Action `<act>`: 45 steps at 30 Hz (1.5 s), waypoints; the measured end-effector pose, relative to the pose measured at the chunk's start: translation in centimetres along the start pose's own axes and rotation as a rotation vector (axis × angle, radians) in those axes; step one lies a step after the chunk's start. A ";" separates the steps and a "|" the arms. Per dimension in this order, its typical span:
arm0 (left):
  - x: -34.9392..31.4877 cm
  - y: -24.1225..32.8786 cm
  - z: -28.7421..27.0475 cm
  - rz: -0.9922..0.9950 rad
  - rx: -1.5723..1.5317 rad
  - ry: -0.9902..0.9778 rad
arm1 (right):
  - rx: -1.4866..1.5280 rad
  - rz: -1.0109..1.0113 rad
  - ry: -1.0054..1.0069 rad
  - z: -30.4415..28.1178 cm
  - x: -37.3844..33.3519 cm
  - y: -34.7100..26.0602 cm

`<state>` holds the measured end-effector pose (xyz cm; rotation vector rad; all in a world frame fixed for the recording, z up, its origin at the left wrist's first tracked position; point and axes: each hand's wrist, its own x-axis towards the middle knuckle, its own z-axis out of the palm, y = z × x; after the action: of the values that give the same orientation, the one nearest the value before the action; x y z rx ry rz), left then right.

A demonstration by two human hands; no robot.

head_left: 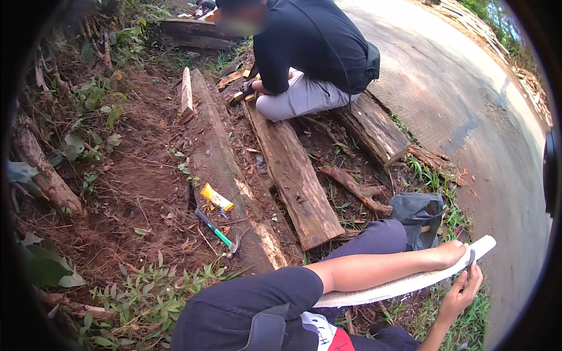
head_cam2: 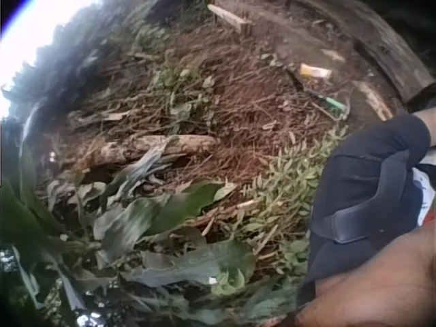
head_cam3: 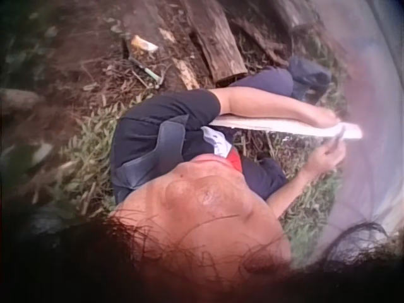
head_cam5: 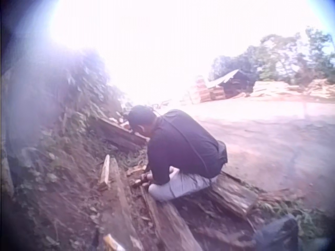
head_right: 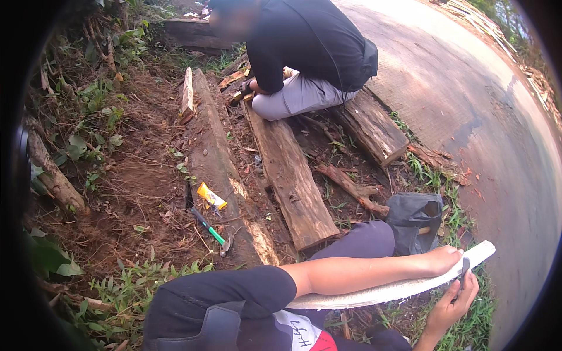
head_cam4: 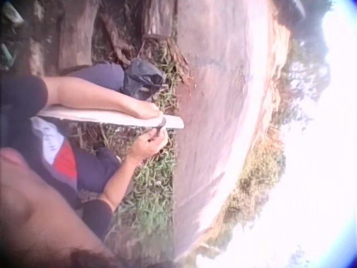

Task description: The person sits on the ground and uses a knife to shave a long piece of wood, removing thin strips of material. Another person is visible in the background working on a log.

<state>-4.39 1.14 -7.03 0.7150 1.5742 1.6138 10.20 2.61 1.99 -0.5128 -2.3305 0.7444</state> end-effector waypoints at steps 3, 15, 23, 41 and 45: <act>0.6 -1.0 -0.5 0.043 0.055 0.014 | -0.066 -0.048 -0.082 -0.4 -0.7 -0.1; -0.7 0.9 1.8 -0.036 0.070 -0.036 | -0.041 -0.040 0.064 -2.1 2.5 4.0; -0.1 0.5 1.5 -0.020 -0.145 -0.125 | 0.125 0.055 -0.063 -2.6 0.4 2.6; -1.6 0.9 1.8 -0.028 0.005 -0.109 | 0.003 -0.079 -0.016 -3.2 0.5 3.9; -1.9 0.6 3.0 -0.050 0.160 -0.041 | 0.036 0.107 0.002 -4.0 1.5 6.4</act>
<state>-0.94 1.35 -5.98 0.7818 1.6918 1.4406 12.82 9.85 1.22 -0.6262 -2.2977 0.8334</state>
